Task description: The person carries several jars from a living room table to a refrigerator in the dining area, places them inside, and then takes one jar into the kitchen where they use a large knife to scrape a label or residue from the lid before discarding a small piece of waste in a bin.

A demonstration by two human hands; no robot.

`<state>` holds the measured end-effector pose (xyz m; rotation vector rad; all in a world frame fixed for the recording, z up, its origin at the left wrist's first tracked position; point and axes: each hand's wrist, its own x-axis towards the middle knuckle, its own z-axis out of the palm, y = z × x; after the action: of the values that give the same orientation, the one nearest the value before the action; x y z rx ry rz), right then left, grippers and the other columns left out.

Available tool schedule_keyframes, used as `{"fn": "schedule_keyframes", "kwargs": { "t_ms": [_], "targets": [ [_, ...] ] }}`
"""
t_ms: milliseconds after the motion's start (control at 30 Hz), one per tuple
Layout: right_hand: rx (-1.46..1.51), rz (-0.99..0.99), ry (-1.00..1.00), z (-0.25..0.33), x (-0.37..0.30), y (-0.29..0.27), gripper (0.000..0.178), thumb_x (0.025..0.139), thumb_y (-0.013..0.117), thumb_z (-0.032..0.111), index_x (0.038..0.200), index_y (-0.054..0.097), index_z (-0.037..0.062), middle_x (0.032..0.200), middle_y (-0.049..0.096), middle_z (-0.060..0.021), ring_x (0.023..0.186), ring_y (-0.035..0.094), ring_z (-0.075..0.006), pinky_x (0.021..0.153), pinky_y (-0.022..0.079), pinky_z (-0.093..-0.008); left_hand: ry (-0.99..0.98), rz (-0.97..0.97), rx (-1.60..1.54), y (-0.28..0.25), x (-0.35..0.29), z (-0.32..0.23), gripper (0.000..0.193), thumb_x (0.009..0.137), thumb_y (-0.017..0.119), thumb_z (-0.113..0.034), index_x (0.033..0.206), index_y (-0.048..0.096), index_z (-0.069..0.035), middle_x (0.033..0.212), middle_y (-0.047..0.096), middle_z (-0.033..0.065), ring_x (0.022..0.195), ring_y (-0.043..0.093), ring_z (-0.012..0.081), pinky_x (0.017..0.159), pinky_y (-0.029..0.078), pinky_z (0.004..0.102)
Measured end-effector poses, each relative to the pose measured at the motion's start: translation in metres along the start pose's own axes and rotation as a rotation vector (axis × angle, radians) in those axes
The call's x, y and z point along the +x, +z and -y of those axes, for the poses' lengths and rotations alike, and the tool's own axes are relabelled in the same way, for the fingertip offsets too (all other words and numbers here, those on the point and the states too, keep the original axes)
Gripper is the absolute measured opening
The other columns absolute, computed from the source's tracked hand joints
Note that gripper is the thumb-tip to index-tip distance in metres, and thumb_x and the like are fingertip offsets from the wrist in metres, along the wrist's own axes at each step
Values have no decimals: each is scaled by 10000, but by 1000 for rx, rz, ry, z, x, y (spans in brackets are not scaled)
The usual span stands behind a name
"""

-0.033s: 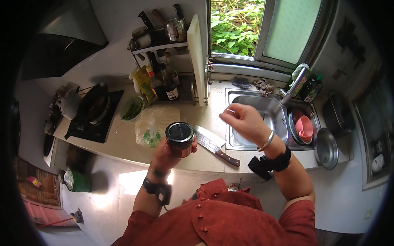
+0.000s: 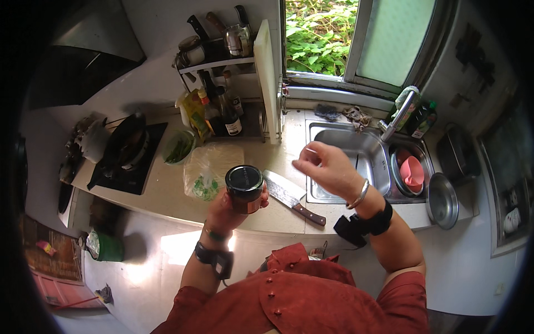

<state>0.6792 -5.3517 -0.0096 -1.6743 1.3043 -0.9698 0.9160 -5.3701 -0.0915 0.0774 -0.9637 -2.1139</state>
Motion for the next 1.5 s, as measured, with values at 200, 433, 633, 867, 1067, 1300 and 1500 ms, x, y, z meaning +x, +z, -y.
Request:
{"fn": "schedule_keyframes", "kwargs": {
  "t_ms": [200, 433, 633, 867, 1067, 1300, 1500],
  "targets": [
    [-201, -83, -483, 24, -13, 41, 306, 693, 772, 87, 944, 600, 57, 720, 520, -27, 620, 537, -121, 534, 447, -255, -67, -73, -10, 4, -10, -2, 706, 805, 619, -497, 1281, 389, -30, 1140, 552, 107, 1023, 558, 221, 931, 434, 392],
    [-331, -128, -689, 21, -10, 36, 238, 673, 733, 34, 893, 657, 84, 789, 597, -59, 642, 608, -188, 537, 478, -277, -87, -36, 21, 15, -10, -8, 698, 800, 628, -506, 1264, 403, -35, 1154, 542, 98, 1020, 558, 215, 923, 433, 397],
    [-555, -167, -816, 28, -14, 20, 220, 666, 691, 36, 876, 627, 29, 802, 618, -68, 610, 617, -198, 499, 491, -274, -48, -53, 61, 29, 7, -5, 691, 800, 651, -468, 1272, 383, -41, 1160, 538, 98, 1026, 554, 210, 904, 445, 395],
    [-573, -339, -848, 16, -16, 6, 188, 639, 695, 36, 790, 583, 40, 770, 610, -73, 575, 600, -205, 484, 468, -279, -6, -47, 59, 38, 29, 8, 696, 781, 697, -407, 1274, 379, -32, 1162, 541, 103, 1045, 561, 220, 921, 447, 384],
    [-323, -393, -602, -7, -5, -19, 101, 719, 623, -60, 785, 566, -9, 729, 626, -92, 634, 621, -160, 592, 494, -251, -100, 41, 175, 38, 36, 13, 796, 713, 755, -430, 1287, 399, -10, 1132, 565, 91, 1022, 574, 196, 890, 466, 336],
    [316, -290, -206, -21, 5, -46, 79, 874, 573, 58, 873, 573, -20, 743, 634, -68, 684, 615, -106, 642, 502, -222, -282, 72, 244, 52, 45, 7, 889, 601, 747, -17, 1385, 328, -25, 1205, 528, 50, 1071, 525, 136, 916, 451, 291],
    [474, -36, 46, -27, 5, -62, 156, 890, 573, 147, 881, 587, -8, 743, 641, -73, 666, 628, -135, 585, 478, -218, -133, -79, 250, 33, 34, 22, 658, 695, 709, -213, 1253, 446, 15, 1068, 606, 97, 946, 595, 157, 796, 485, 263]
  ]
}}
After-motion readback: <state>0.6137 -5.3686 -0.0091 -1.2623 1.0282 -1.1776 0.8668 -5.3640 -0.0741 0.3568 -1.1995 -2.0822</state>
